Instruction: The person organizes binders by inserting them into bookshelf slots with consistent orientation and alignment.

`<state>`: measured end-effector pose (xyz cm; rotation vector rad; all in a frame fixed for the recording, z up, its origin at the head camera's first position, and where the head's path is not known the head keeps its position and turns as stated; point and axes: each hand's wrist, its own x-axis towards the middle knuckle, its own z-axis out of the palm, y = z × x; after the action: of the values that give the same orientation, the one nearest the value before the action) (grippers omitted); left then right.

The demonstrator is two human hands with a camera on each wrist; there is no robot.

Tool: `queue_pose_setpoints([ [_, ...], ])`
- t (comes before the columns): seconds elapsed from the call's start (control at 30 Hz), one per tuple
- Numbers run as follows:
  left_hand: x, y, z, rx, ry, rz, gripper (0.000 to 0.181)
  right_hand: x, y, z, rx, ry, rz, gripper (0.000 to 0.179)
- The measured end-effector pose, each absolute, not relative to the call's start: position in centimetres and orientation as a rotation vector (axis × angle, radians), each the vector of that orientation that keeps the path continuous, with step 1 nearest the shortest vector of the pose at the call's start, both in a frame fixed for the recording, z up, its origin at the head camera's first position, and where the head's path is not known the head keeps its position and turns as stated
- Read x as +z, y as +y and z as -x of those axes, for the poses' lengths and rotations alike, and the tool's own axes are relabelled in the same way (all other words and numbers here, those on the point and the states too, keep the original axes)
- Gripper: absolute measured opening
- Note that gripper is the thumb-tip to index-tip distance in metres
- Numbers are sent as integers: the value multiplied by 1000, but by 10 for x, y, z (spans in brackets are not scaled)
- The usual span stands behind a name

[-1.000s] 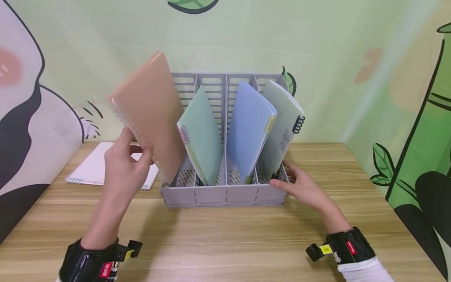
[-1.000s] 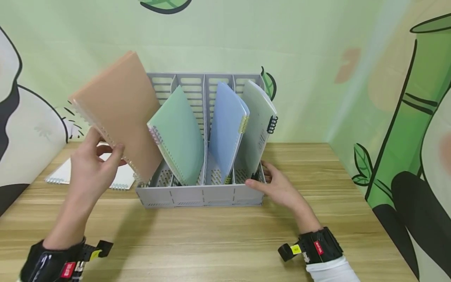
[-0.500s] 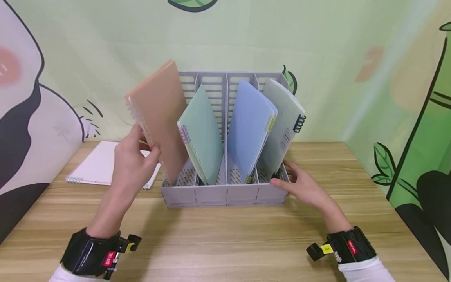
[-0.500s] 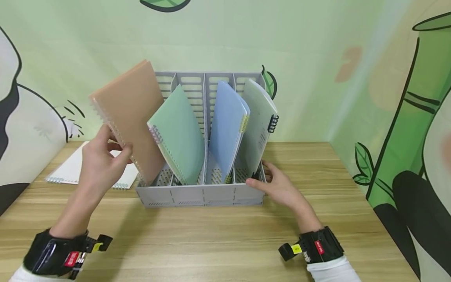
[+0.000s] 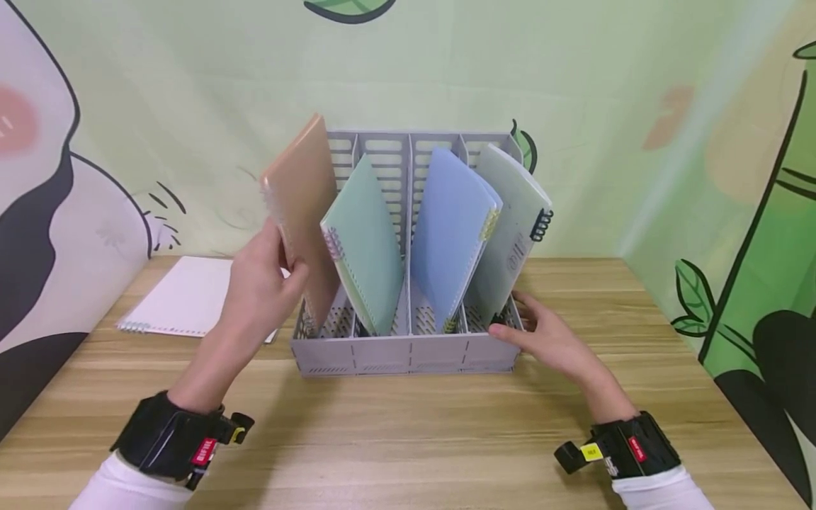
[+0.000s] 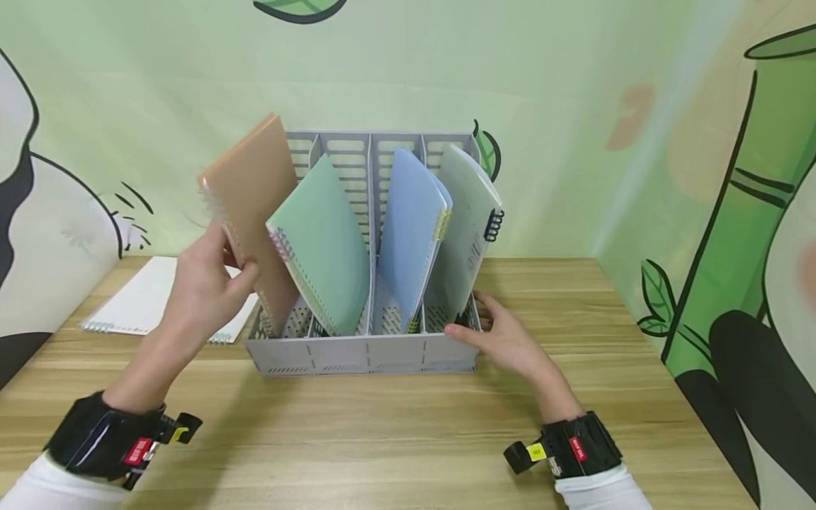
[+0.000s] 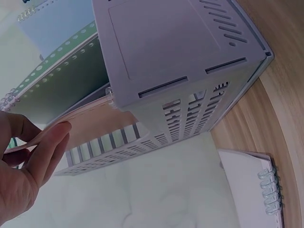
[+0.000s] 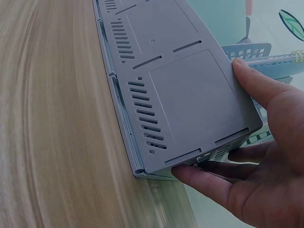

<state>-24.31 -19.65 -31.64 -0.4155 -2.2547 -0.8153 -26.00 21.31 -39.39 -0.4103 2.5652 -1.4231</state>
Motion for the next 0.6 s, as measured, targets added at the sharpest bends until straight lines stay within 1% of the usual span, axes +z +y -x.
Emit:
queue_pose_setpoints([
  [0.13,-317,-194,246,-790,-2266,431,17,-394,214,260,-1426,2568,412,95],
  [0.3,-318,-191,250,-769,-2275,466,20,-394,215,260,-1444,2549,411,94],
  [0.6,-320,-193,254,-749,-2329,470,19,-394,213,259,-1451,2540,408,94],
])
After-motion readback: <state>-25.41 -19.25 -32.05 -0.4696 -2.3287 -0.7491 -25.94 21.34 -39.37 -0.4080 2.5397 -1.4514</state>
